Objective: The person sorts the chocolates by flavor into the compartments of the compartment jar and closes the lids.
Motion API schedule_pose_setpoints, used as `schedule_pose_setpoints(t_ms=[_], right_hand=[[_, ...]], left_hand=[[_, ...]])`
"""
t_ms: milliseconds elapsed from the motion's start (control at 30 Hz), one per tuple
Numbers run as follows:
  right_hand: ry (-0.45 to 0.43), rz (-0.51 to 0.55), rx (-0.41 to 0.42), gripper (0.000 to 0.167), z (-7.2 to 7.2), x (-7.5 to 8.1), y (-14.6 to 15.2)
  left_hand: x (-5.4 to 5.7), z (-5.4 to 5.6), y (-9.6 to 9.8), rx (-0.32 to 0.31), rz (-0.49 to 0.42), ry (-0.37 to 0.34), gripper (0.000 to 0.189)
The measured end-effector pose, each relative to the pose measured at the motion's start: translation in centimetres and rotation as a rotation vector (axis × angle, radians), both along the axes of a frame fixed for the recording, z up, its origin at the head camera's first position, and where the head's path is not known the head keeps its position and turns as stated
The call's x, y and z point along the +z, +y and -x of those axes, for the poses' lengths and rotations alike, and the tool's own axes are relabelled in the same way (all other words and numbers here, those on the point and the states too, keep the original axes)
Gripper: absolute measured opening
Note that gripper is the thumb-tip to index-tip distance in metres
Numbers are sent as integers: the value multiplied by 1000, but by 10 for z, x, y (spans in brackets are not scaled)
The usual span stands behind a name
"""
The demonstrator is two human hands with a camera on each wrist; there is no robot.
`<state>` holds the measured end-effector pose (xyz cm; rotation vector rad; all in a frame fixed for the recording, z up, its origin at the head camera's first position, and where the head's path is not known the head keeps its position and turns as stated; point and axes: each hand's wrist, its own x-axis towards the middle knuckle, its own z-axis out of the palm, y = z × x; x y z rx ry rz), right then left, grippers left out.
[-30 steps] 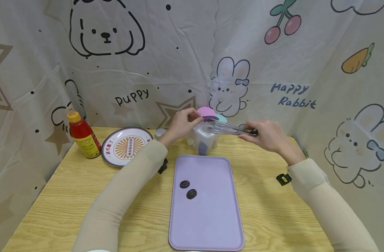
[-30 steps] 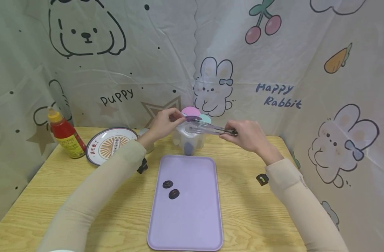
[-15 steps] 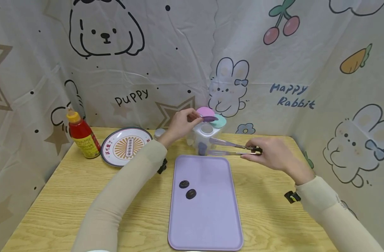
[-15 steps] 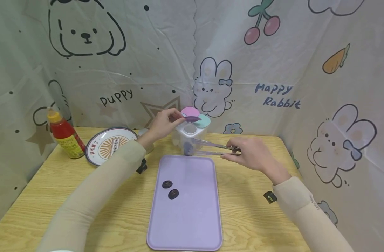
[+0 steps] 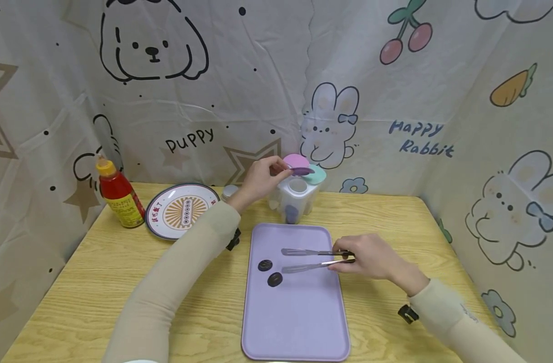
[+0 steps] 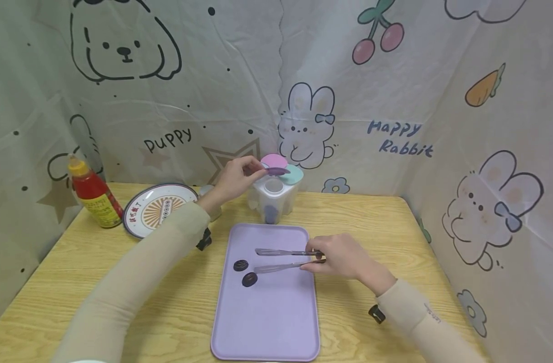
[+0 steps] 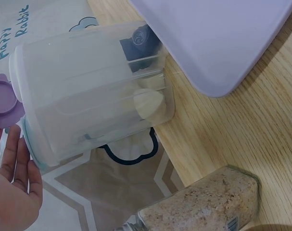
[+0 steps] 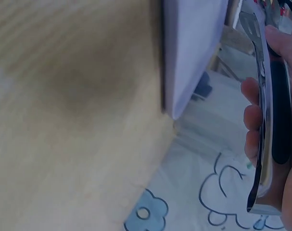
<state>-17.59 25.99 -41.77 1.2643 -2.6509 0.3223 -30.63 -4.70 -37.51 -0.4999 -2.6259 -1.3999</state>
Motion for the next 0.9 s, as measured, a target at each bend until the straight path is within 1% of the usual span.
schedule_pose_setpoints(t_ms=[100,267,467,600,767,900], right_hand=[[-9,-13,19,31,-2,-11,-4],[-40,-13,36,31,-5,-22,-10],[-69,-17,29,32,-5,-29,-17],[-97,-14,42,31,-5,-34,-22],[-125,-3,47,26,-6,-36,-25],[-113,-7,62,24,-7,-35,-26]], left_hand=[[0,0,0,-1,-1,1,18],[-1,1,0,2,5,4,18],[-1,1,0,4,6,-5,19],[-1,1,1,4,11,1,18],[-1,1,1,4,9,8,19],[0,1,1,10,11,-1,19]])
